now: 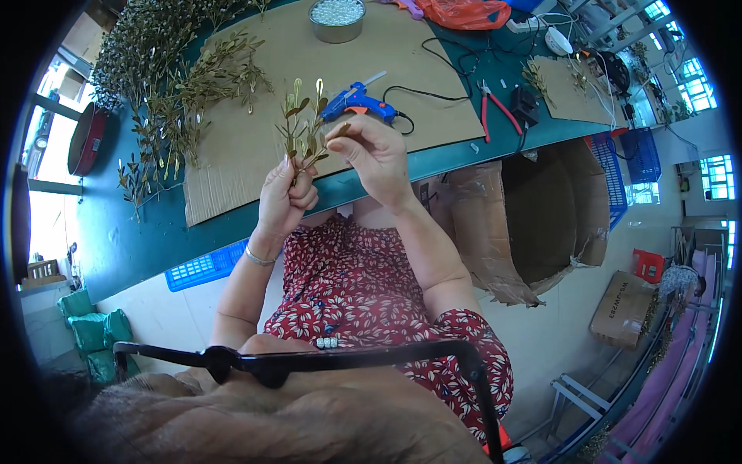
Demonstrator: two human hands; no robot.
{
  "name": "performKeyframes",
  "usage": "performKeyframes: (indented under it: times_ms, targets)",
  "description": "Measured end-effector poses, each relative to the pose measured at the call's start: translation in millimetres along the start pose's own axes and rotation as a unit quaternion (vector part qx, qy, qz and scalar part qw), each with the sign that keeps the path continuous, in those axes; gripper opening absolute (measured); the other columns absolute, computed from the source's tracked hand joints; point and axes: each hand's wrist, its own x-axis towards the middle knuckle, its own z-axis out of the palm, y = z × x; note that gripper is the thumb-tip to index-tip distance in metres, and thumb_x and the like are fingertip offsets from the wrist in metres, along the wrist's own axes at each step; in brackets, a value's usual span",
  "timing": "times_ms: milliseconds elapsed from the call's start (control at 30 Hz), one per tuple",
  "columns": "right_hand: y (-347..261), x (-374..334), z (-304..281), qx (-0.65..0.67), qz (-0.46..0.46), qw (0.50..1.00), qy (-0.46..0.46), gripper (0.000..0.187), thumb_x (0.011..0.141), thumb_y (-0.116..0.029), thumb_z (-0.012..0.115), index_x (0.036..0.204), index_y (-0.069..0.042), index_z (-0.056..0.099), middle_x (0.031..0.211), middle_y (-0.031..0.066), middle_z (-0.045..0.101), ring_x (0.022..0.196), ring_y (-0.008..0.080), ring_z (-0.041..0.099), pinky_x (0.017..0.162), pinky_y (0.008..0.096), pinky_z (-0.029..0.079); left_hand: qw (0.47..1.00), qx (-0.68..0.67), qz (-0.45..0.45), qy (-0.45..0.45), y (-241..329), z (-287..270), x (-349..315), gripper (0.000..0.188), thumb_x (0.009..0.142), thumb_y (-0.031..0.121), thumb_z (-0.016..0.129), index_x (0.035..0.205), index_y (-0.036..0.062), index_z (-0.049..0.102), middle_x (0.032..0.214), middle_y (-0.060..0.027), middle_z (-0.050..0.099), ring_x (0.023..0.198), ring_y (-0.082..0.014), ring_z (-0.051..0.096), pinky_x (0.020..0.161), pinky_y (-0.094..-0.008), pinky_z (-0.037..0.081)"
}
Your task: The person applies hot glue to artificial leaf branches with a glue gun and attaches pearl beads onto the branches by hand.
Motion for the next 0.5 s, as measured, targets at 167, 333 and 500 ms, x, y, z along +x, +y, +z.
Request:
performKeyframes:
  times_ms: [167,333,500]
  targets:
    - [17,20,-1,0.142,0.062,0.988,0.002,0.011,0.087,-0.009,0.064,0.089,0.001,0.061,0.071,0.0000,0.055,0.059,0.0042,0.047,0.054,0.0183,0.038,1.000,0.020,0.010,-0.021,4,0,2,0.042,0.102,0.030,0.031,0.093,-0.0037,0.053,0.053,0.0057,0.023,0.042,-0.0058,0.019,0.042,-0.0235,0.017]
    - [17,29,1,0.108,0.050,0.992,-0.034,0.011,0.086,-0.009,0.065,0.089,0.001,0.062,0.071,-0.0009,0.056,0.060,0.0041,0.048,0.054,0.0179,0.038,1.000,0.027,-0.002,0.005,6,-8,6,0.038,0.101,0.029,0.036,0.098,-0.0048,0.054,0.059,0.0007,0.040,0.050,-0.0099,0.034,0.048,-0.0244,0.029]
    - [19,33,-7,0.083,0.057,0.993,-0.054,0.012,0.087,-0.010,0.064,0.090,0.001,0.062,0.074,0.0020,0.057,0.061,0.0075,0.048,0.056,0.0203,0.039,0.994,-0.065,-0.092,0.015,17,-3,11,0.036,0.099,0.028,0.040,0.102,-0.0046,0.054,0.066,-0.0031,0.047,0.053,-0.0112,0.039,0.050,-0.0254,0.032]
